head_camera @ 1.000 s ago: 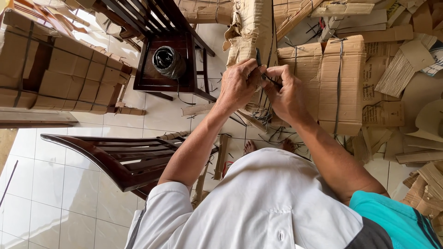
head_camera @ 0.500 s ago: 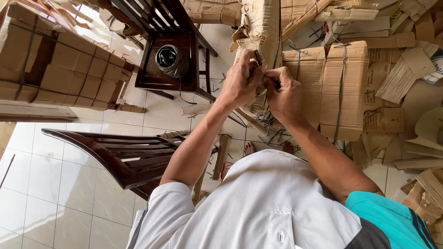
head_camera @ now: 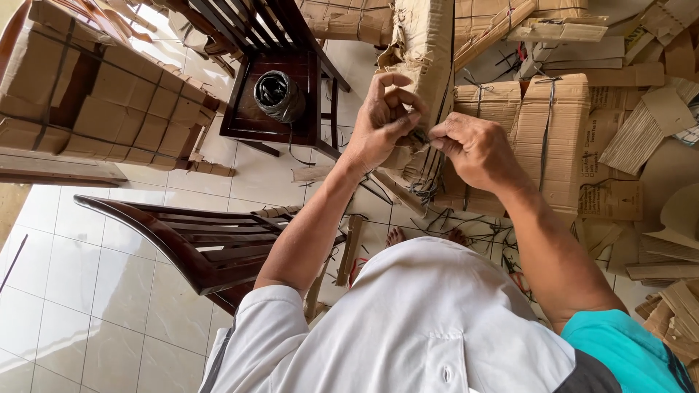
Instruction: Securing cardboard protection on wooden chairs using plastic straps
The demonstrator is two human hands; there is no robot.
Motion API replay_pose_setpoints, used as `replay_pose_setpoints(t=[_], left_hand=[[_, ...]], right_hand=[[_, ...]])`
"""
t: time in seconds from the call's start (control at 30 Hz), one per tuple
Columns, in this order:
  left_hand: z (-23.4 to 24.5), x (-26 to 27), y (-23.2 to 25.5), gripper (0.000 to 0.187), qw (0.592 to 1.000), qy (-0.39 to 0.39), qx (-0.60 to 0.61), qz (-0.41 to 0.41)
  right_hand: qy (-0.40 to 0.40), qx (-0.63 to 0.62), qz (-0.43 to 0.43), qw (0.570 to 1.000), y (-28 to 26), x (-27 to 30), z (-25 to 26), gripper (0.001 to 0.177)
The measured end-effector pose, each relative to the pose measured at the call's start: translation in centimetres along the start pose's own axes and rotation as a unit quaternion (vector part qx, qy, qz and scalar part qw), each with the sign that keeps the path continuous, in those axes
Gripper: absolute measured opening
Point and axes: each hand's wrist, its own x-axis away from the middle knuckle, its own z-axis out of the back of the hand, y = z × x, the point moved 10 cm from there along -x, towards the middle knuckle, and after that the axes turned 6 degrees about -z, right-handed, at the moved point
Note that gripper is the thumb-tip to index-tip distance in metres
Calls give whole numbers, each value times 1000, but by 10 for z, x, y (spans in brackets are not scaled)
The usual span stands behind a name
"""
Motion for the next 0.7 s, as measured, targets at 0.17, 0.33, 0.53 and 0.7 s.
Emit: replay_pose_setpoints(t=[0.17,0.33,0.53,0.7], left_hand=[[17,1,-17,32,993,33,111,11],[13,-1,-1,16,998,33,54,4],[-8,9,8,29,958,-76,-222,-162],[-31,15,21,14,908,-80,-340,-233]], right_hand=[[-39,-196,-66,977,37,9,-15,14],[-20,-373,-193,907,74,14,-39,15],[-3,-535,-252,807,70,18,-46,15],[-3,-545,-262,797,70,16,-45,18]])
